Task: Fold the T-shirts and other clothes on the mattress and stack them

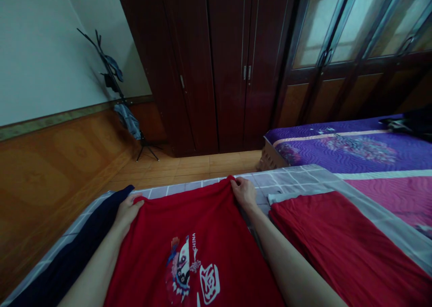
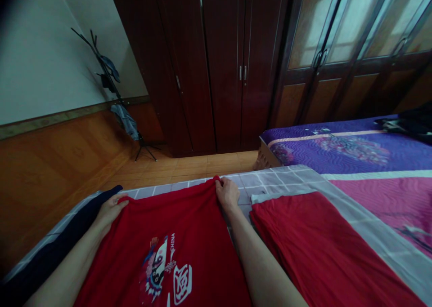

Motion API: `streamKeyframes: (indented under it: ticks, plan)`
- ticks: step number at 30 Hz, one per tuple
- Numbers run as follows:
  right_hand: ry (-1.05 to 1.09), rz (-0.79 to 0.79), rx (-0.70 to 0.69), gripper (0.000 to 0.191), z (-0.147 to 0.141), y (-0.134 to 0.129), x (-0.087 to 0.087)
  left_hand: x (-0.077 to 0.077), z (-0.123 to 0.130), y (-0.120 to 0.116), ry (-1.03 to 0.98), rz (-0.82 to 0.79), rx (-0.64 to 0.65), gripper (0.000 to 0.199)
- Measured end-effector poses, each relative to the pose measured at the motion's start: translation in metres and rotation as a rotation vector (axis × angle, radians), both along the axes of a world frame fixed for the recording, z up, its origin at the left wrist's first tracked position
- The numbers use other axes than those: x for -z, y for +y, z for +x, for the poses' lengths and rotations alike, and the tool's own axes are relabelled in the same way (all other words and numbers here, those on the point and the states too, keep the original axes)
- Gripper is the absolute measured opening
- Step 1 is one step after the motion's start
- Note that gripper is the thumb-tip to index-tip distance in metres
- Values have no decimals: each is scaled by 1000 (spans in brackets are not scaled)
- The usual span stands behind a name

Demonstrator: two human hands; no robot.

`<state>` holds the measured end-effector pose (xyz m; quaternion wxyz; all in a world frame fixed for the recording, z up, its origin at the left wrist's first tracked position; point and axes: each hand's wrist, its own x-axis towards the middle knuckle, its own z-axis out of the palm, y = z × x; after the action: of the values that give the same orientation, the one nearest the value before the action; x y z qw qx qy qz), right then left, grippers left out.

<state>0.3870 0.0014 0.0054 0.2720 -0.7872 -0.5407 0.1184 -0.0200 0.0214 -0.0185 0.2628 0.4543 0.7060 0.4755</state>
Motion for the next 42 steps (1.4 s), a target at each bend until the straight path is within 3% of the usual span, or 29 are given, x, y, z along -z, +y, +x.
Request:
streamKeyframes:
  ticks: [3, 7, 11, 17, 22, 26, 28, 33, 39, 42]
  plan:
    - [32, 62, 46, 40, 5, 2, -1, -4, 10, 19, 33, 105, -8, 34]
    - [50, 77, 85, 36, 10, 5, 4, 9, 17, 27, 111, 175, 5, 35]
    - [42, 62, 69, 36, 11, 7, 9, 21, 20, 29, 208, 159, 32, 39]
    - [10, 32, -9, 29, 5, 7, 9, 17, 22, 33, 285, 91, 42, 61]
    - [12, 50, 3, 47, 5, 7, 10, 11, 16, 29, 391, 30, -35, 45]
    - [74, 84, -26, 29, 8, 8, 13, 7, 15, 28, 415, 46, 2, 20]
    - [136, 135, -60, 27, 8, 10, 13, 6, 16, 28, 407, 79, 57, 19]
    - [406, 233, -199, 48, 3, 16, 15, 4, 16, 27, 341, 107, 202, 25]
    - [561, 162, -317, 69, 0, 20, 20, 2, 10, 23, 339, 63, 284, 24]
    - [520, 110, -346, 66, 0, 20, 20, -2, 10, 22, 406, 26, 258, 17]
